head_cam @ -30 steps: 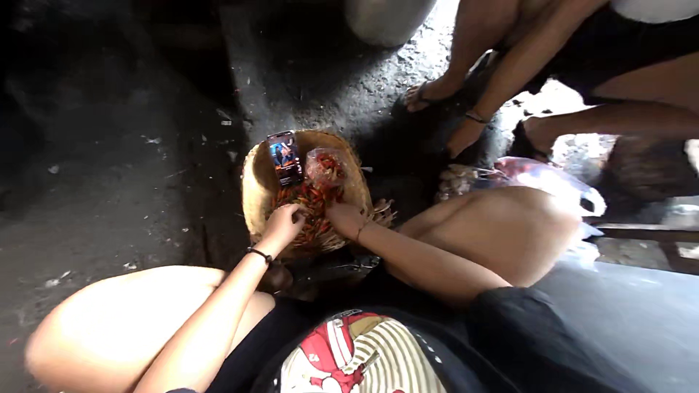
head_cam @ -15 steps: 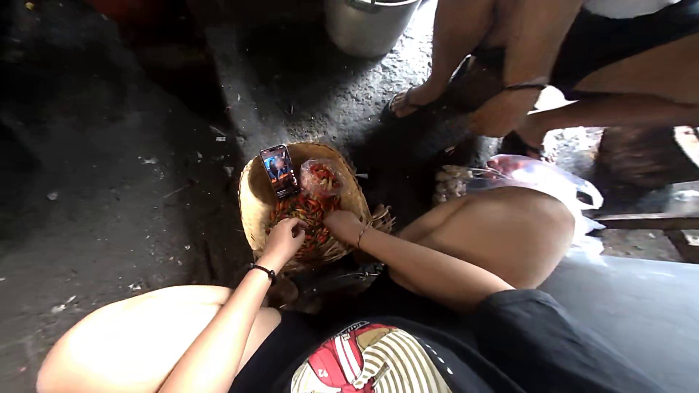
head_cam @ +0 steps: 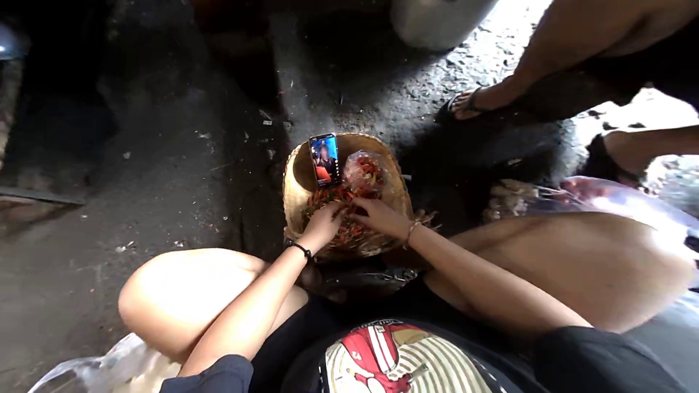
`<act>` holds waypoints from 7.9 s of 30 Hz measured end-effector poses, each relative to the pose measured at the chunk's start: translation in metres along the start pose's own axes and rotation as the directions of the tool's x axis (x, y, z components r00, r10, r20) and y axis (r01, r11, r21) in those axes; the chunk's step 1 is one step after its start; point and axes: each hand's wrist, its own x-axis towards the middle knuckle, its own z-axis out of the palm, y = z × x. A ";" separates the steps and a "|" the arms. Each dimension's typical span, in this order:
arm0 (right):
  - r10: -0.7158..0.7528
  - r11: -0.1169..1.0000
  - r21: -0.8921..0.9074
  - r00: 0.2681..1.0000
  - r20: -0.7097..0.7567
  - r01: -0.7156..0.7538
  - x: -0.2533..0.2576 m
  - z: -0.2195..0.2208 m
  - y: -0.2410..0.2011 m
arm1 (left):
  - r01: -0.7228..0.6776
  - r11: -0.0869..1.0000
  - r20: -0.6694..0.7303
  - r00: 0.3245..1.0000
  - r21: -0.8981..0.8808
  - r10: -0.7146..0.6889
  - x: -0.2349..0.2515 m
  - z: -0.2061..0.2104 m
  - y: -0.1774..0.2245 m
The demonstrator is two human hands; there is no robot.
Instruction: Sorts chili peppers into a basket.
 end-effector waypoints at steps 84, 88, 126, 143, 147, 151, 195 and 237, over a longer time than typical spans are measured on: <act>0.244 0.671 0.727 0.969 -0.033 -0.144 0.002 -0.013 0.007 | 0.005 1.000 -0.002 1.000 -0.002 -0.005 0.002 -0.024 -0.004; 0.187 0.982 -0.027 0.980 -0.074 -0.189 0.010 0.001 0.024 | -0.015 0.981 0.054 0.999 0.191 0.004 -0.001 -0.013 -0.007; -0.007 0.922 -0.386 0.998 0.061 0.030 0.023 0.032 0.042 | 0.033 0.999 0.004 0.999 -0.012 -0.033 0.004 -0.004 -0.006; -0.001 0.840 0.536 0.989 -0.150 0.082 0.007 -0.006 -0.003 | -0.071 0.962 -0.059 0.997 -0.263 0.057 0.008 -0.018 -0.012; 0.067 0.470 0.882 0.998 0.003 -0.034 0.005 -0.010 -0.003 | -0.154 0.865 -0.127 0.986 -0.477 0.105 0.004 -0.016 -0.003; 0.119 0.241 0.965 0.990 0.072 -0.099 0.003 -0.007 -0.005 | -0.226 0.829 -0.181 0.972 -0.512 0.153 0.004 -0.008 0.002; 0.084 0.996 -0.028 0.992 0.095 -0.082 0.015 0.000 -0.004 | -0.137 0.967 0.100 0.988 0.214 0.117 0.005 -0.011 -0.017; 0.542 0.267 0.963 0.820 -0.183 0.038 0.020 -0.064 0.024 | -0.029 0.965 -0.024 0.999 -0.260 0.024 0.000 -0.009 -0.005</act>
